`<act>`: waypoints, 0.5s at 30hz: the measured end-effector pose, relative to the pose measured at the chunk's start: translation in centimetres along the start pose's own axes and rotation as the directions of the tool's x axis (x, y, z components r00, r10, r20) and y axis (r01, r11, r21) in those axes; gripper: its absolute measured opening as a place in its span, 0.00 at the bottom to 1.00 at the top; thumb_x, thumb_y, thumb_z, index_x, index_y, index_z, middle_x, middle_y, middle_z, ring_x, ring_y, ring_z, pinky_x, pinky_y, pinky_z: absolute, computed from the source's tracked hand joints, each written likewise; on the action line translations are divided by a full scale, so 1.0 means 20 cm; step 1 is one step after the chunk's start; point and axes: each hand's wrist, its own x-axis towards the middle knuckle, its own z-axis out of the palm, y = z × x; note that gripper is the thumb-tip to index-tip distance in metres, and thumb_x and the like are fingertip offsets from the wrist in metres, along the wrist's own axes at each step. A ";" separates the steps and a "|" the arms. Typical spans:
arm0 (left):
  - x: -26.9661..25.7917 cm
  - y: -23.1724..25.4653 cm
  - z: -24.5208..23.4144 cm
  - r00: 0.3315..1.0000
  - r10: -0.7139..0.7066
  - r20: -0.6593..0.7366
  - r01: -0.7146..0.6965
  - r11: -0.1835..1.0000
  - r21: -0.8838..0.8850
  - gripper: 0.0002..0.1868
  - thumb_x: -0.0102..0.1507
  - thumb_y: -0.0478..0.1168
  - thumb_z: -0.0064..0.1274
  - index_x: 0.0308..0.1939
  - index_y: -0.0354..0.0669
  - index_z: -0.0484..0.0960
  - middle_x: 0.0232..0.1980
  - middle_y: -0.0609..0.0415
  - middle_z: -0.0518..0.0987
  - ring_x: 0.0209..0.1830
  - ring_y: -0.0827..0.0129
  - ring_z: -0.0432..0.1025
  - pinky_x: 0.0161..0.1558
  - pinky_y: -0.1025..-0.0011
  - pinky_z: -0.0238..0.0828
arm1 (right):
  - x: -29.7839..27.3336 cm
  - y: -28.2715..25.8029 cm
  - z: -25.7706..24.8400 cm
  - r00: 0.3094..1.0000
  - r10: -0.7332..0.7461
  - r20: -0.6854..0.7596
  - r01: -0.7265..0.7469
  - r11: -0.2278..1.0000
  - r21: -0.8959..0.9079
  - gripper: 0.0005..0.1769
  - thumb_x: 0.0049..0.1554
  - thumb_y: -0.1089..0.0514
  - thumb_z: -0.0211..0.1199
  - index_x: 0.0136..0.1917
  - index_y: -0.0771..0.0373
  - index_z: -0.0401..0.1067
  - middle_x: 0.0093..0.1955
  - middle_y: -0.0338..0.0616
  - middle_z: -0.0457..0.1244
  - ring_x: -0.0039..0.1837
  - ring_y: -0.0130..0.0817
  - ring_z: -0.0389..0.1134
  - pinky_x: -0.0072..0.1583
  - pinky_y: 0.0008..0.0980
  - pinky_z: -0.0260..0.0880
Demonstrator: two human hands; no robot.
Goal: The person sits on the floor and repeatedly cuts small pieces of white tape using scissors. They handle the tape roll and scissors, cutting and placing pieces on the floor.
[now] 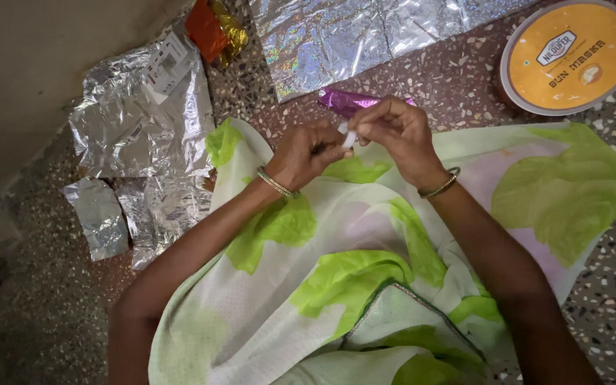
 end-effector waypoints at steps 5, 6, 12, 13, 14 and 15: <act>0.00 0.00 -0.02 0.998 0.054 -0.013 -0.055 0.997 -0.050 0.12 0.59 0.43 0.68 0.40 0.39 0.87 0.32 0.50 0.76 0.30 0.64 0.72 0.35 0.64 0.66 | 0.01 -0.03 0.02 1.000 0.020 -0.019 -0.020 1.000 -0.009 0.02 0.63 0.67 0.65 0.49 0.66 0.73 0.54 0.49 0.71 0.52 0.28 0.71 0.55 0.28 0.75; 0.00 0.00 -0.02 0.999 0.047 -0.014 -0.048 0.997 -0.059 0.12 0.59 0.42 0.68 0.42 0.39 0.88 0.32 0.51 0.77 0.31 0.64 0.72 0.34 0.64 0.66 | 0.01 -0.04 0.02 0.999 0.024 -0.024 -0.025 1.000 -0.007 0.02 0.63 0.67 0.64 0.49 0.66 0.73 0.54 0.49 0.71 0.52 0.28 0.72 0.55 0.28 0.76; 0.00 -0.02 -0.03 0.996 0.078 0.035 -0.070 0.981 -0.179 0.13 0.58 0.40 0.67 0.44 0.38 0.88 0.40 0.54 0.78 0.39 0.70 0.74 0.40 0.69 0.70 | 0.01 -0.07 0.02 0.994 0.071 -0.079 -0.068 0.997 0.037 0.01 0.64 0.65 0.61 0.49 0.64 0.70 0.54 0.53 0.72 0.57 0.33 0.75 0.56 0.31 0.79; 0.00 -0.03 -0.03 0.996 0.078 0.041 -0.069 0.980 -0.186 0.13 0.59 0.40 0.67 0.44 0.37 0.88 0.40 0.54 0.77 0.39 0.70 0.74 0.40 0.69 0.70 | 0.01 -0.08 0.01 0.995 0.072 -0.075 -0.068 0.997 0.047 0.01 0.65 0.65 0.61 0.49 0.64 0.70 0.54 0.54 0.71 0.57 0.34 0.75 0.57 0.31 0.79; 0.00 -0.03 -0.03 0.996 0.078 0.046 -0.068 0.979 -0.193 0.12 0.59 0.39 0.67 0.43 0.37 0.88 0.40 0.54 0.77 0.39 0.70 0.73 0.40 0.69 0.70 | 0.01 -0.08 0.01 0.995 0.072 -0.072 -0.068 0.996 0.056 0.01 0.65 0.65 0.60 0.49 0.64 0.70 0.55 0.54 0.71 0.57 0.34 0.75 0.57 0.31 0.78; 0.00 -0.04 -0.03 0.996 0.079 0.052 -0.067 0.977 -0.200 0.12 0.59 0.39 0.67 0.43 0.36 0.88 0.40 0.53 0.77 0.39 0.69 0.73 0.40 0.69 0.69 | 0.01 -0.09 0.01 0.995 0.073 -0.068 -0.068 0.996 0.066 0.01 0.66 0.65 0.60 0.50 0.64 0.70 0.55 0.55 0.71 0.57 0.35 0.75 0.58 0.32 0.78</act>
